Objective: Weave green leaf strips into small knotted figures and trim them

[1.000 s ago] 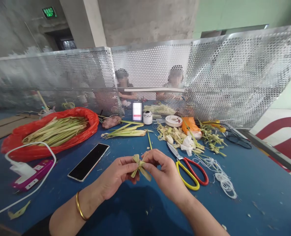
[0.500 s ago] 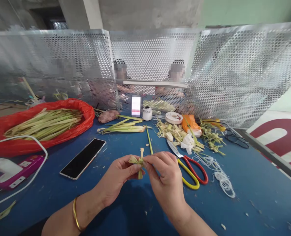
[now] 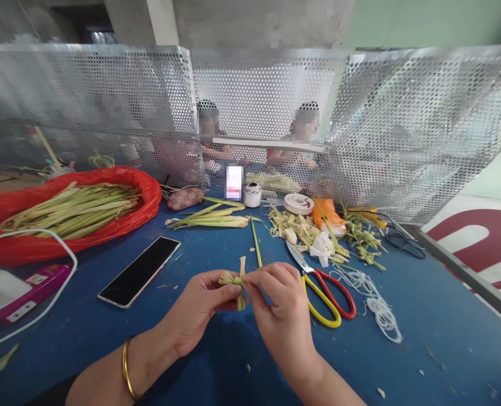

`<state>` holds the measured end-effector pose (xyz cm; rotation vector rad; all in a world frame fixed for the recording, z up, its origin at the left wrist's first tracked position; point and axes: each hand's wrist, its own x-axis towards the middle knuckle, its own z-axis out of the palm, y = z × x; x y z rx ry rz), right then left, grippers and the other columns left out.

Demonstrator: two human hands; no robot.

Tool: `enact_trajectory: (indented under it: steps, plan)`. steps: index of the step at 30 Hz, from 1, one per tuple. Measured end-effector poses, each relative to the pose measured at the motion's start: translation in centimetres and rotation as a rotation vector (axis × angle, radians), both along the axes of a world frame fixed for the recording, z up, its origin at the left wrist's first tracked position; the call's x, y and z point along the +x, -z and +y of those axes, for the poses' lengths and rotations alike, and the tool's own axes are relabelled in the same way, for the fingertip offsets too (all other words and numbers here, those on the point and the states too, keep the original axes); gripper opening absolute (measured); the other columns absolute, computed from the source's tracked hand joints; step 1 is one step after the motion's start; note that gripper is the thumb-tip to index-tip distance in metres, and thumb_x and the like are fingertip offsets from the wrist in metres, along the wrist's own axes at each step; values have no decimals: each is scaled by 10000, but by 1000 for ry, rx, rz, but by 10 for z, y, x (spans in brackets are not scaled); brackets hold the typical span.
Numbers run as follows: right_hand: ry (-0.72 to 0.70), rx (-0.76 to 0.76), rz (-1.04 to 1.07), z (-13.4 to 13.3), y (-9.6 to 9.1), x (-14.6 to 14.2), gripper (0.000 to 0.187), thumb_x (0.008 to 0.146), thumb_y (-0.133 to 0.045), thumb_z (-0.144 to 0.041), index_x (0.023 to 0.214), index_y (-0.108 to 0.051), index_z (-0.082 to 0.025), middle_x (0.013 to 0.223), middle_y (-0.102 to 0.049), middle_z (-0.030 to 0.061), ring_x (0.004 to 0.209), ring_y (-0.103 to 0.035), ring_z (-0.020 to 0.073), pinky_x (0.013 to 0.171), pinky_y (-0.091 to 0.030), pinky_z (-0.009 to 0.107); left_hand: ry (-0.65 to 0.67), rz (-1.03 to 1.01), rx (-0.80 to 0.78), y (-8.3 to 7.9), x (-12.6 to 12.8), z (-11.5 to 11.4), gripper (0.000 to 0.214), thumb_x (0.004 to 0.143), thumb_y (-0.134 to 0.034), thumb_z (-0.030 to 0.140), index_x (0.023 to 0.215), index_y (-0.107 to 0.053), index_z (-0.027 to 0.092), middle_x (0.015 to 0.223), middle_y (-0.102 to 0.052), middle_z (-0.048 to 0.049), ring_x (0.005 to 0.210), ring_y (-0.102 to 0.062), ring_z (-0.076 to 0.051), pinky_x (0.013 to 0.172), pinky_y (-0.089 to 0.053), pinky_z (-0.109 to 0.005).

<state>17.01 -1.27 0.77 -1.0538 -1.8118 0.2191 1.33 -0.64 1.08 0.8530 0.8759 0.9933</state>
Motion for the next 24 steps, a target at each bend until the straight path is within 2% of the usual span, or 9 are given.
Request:
enact_trajectory:
  steps: [6,9,15,20,24]
  plan:
    - [18,152,-130,-4,-6,-1,175,862,-566,-103,895,-667,-241,771,-668,0,716,-620,166,845,-419,401,24,-25,-29,-1,-1,-1,230,640,-817,316,711,-710,125,695,-648,-25,684,-590,-124,671,-487,-237]
    - [17,180,-158,-4,-5,-2,218,862,-554,-84,930,-670,-255,771,-668,3,723,-617,168,857,-407,420,38,-35,-31,-1,-1,-1,264,673,-794,366,724,-718,119,706,-649,-35,685,-585,-119,669,-483,-231]
    - [15,66,-82,-2,0,-3,143,883,-551,-140,848,-653,-233,757,-659,7,714,-603,169,796,-435,384,32,-47,-43,2,-1,-1,264,688,-787,377,729,-719,125,698,-637,-25,674,-588,-115,681,-486,-237]
    - [66,-65,65,-4,0,-3,105,887,-576,-207,800,-630,-230,767,-662,11,747,-615,186,706,-464,337,49,-38,-24,1,-1,-1,241,692,-786,356,746,-733,127,719,-649,-26,664,-578,-105,692,-481,-235]
    - [86,120,-21,-4,-1,-4,85,880,-581,-157,857,-616,-231,790,-678,15,754,-627,188,778,-447,373,51,-52,-37,0,0,-1,247,681,-793,363,727,-730,129,720,-651,-30,662,-577,-110,682,-476,-239]
